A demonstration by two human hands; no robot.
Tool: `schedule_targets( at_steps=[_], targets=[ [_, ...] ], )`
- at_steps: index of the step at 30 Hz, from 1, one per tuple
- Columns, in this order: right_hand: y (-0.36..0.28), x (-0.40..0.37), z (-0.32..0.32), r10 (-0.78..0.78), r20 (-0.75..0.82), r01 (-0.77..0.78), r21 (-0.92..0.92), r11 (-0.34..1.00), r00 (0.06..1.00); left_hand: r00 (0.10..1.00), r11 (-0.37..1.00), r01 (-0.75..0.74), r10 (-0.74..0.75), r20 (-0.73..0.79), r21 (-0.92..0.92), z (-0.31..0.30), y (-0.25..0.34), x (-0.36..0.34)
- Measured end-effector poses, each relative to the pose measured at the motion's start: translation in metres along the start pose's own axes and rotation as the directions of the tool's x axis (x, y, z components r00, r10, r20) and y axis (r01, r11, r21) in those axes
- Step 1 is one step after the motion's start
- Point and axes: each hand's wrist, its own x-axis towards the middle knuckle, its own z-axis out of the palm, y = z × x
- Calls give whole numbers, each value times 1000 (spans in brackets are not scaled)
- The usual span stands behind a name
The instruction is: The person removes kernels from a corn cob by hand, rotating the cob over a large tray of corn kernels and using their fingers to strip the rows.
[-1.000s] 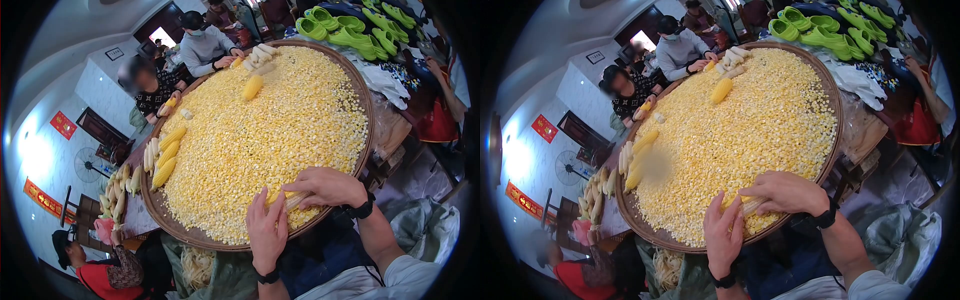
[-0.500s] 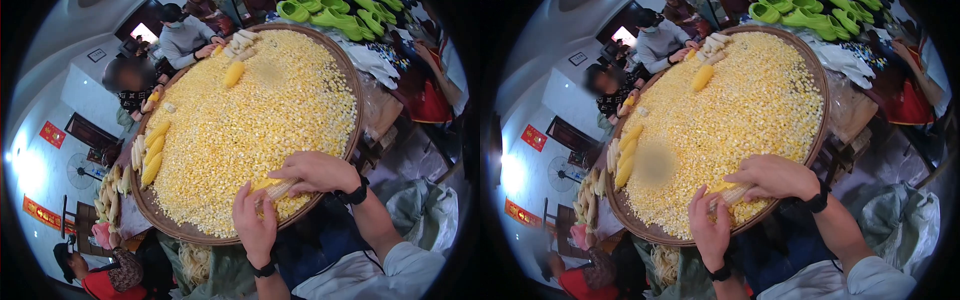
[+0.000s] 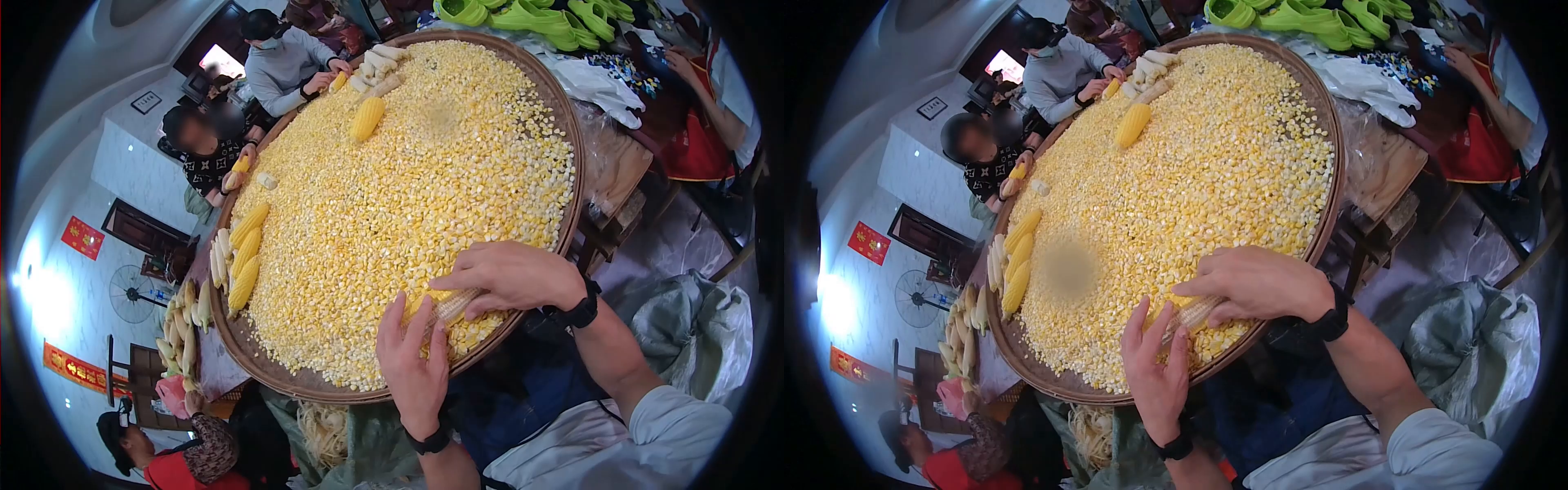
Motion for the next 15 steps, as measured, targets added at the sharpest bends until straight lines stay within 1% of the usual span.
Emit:
schedule_targets(
  at_steps=[4,9,12,15],
  targets=[
    [1,0,1,-7,-11,7,-1,1000,1000,997,997,-57,55,48,48,-1,2,2],
    [1,0,1,-7,-12,7,-7,1000,1000,996,998,-59,59,60,3,0,-2,1],
    [1,0,0,16,28,-16,-18,1000,999,996,997,-69,70,58,-19,0,-4,0],
    [2,0,1,8,15,-8,-16,1000,1000,995,996,-86,88,57,-25,-2,-5,1]
  ],
)
